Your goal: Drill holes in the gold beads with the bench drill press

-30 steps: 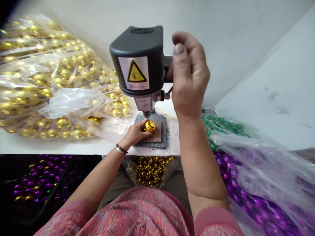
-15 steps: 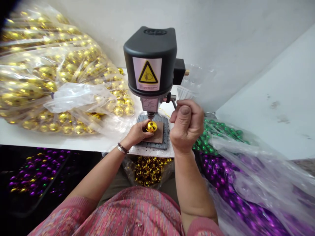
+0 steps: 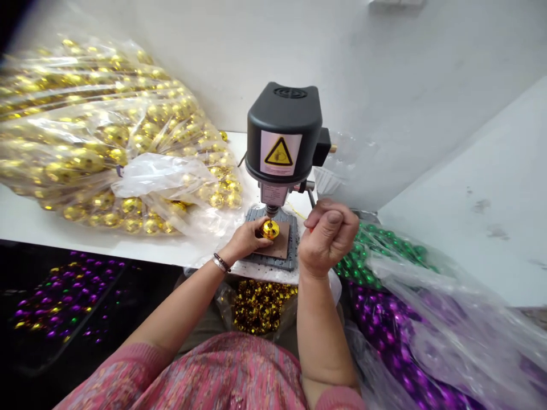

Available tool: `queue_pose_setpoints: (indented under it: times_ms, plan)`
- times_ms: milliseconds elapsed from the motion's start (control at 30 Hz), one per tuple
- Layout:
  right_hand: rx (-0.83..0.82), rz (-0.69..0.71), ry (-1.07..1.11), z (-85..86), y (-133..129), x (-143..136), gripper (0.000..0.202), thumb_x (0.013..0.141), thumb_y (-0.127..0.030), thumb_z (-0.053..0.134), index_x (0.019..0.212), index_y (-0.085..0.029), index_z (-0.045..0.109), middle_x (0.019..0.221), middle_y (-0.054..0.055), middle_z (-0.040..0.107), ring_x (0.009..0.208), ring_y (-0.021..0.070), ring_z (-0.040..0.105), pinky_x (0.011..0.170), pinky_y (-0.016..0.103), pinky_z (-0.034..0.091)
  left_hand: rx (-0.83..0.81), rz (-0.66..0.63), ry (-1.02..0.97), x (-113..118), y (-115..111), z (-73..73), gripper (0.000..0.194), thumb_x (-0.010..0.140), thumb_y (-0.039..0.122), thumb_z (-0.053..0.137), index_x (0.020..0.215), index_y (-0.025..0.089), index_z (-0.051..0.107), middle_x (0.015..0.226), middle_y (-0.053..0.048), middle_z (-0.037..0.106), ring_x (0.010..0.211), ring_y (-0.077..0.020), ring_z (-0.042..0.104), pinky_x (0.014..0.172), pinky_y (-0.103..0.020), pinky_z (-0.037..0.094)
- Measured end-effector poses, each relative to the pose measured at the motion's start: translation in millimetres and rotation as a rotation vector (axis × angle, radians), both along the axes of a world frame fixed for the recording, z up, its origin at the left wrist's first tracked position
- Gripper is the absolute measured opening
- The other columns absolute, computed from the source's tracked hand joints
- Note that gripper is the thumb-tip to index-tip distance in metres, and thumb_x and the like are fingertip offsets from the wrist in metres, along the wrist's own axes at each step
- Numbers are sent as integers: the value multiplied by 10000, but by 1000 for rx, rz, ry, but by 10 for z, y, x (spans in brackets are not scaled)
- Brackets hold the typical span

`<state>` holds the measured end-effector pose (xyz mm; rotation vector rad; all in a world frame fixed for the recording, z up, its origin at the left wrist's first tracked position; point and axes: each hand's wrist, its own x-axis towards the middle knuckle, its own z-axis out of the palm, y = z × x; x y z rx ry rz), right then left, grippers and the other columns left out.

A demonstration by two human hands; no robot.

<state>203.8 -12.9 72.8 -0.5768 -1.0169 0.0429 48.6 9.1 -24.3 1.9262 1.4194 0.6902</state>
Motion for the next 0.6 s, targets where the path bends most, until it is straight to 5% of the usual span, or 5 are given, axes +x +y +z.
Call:
queue_pose_setpoints:
  times_ms: [367, 600]
  plan:
    - [43, 5, 16, -96, 31, -36, 358, 1028, -414, 470, 770, -182, 385, 494, -77, 305, 454, 41, 357, 583, 213, 435, 15, 7, -16, 12, -18, 13, 641, 759, 212, 823, 1382, 216, 670, 1290, -78, 764, 1166, -294, 713, 1042, -401, 542]
    - [-120, -15, 43, 527, 170, 57, 378, 1030, -487, 446, 828, -171, 493, 626, -55, 429, 498, 20, 462, 528, 194, 366, 16, 23, -59, 13, -56, -2, 685, 734, 165, 831, 1393, 172, 644, 1305, -103, 750, 1183, -282, 703, 1051, -390, 537]
